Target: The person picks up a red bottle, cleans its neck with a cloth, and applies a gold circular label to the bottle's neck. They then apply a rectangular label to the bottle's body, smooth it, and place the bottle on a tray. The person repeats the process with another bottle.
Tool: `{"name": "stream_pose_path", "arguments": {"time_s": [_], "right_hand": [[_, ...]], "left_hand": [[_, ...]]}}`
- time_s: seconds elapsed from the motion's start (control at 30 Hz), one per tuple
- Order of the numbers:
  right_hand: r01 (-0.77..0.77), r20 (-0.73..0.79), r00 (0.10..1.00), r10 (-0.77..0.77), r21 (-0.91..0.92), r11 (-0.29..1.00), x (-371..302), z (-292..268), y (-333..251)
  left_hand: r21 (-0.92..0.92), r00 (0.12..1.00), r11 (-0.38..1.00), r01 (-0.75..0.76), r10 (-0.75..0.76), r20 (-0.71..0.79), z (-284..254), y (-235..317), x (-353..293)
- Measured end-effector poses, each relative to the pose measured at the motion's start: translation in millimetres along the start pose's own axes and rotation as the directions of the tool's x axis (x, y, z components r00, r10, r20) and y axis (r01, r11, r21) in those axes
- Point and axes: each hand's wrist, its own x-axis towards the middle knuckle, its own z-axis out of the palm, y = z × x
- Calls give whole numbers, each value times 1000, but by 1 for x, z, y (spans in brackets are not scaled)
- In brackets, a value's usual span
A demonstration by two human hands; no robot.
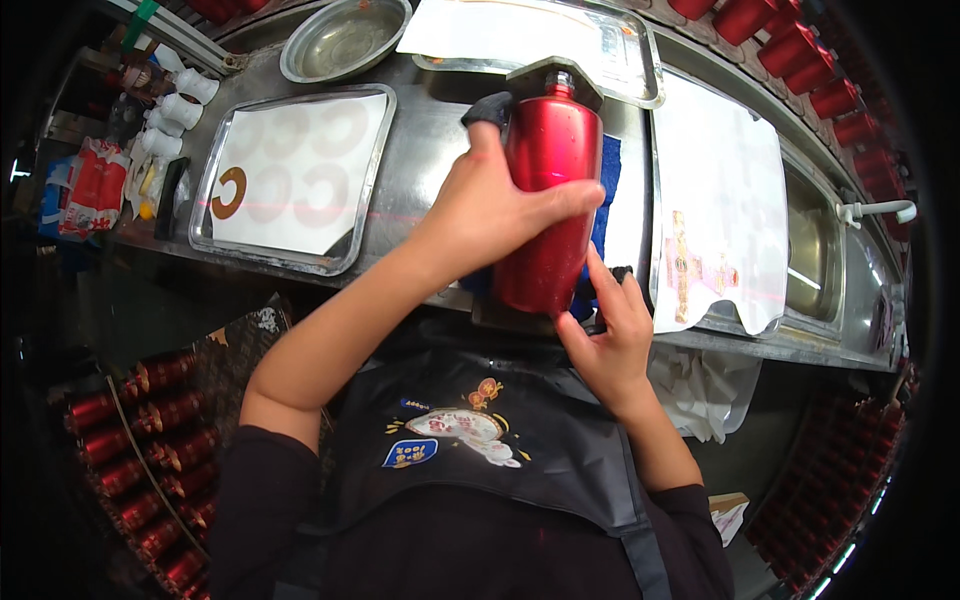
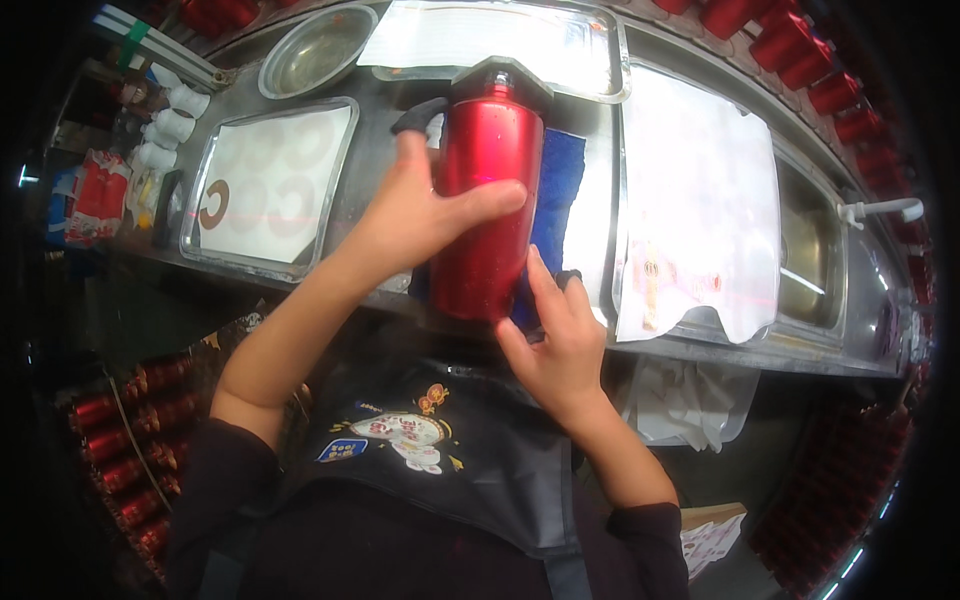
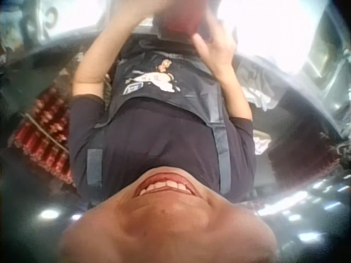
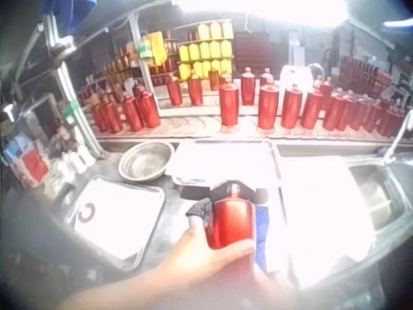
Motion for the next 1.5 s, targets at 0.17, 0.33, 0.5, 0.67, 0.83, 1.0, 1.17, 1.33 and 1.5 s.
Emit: {"name": "stream_pose_path", "arguments": {"time_s": [0.17, 0.33, 0.5, 0.67, 0.83, 1.0, 1.17, 1.33, 1.5], "right_hand": [[57, -10, 998, -57, -41, 998, 5, 2, -3], [-42, 191, 981, 29, 66, 997, 11, -22, -11], [-288, 102, 957, 271, 243, 926, 36, -49, 2], [-309, 7, 947, 321, 293, 905, 62, -50, 11], [-312, 7, 948, 317, 201, 929, 68, -47, 15], [-372, 20, 923, 383, 293, 881, 66, -43, 31], [-307, 52, 951, 306, 299, 904, 63, -43, 55], [-695, 225, 718, 658, 281, 662, 61, -49, 70], [-103, -107, 986, 130, 228, 968, 132, -75, 62]], "left_hand": [[-202, 993, 974, -107, 113, 23, -1, -19, -14], [-146, 963, 959, -242, 256, 87, -22, -29, 3], [11, 925, 977, -215, 207, -317, -95, -39, 116], [424, 883, 902, 88, 126, -452, -138, -52, 248], [475, 881, 848, 233, 23, -472, -127, -53, 292], [461, 864, 848, 262, 7, -504, -124, -56, 306], [501, 829, 830, 247, 86, -552, -119, -53, 304], [564, 777, 819, 104, 287, -560, -116, -31, 291], [498, 855, 837, -227, 416, -309, -95, 30, 273]]}}
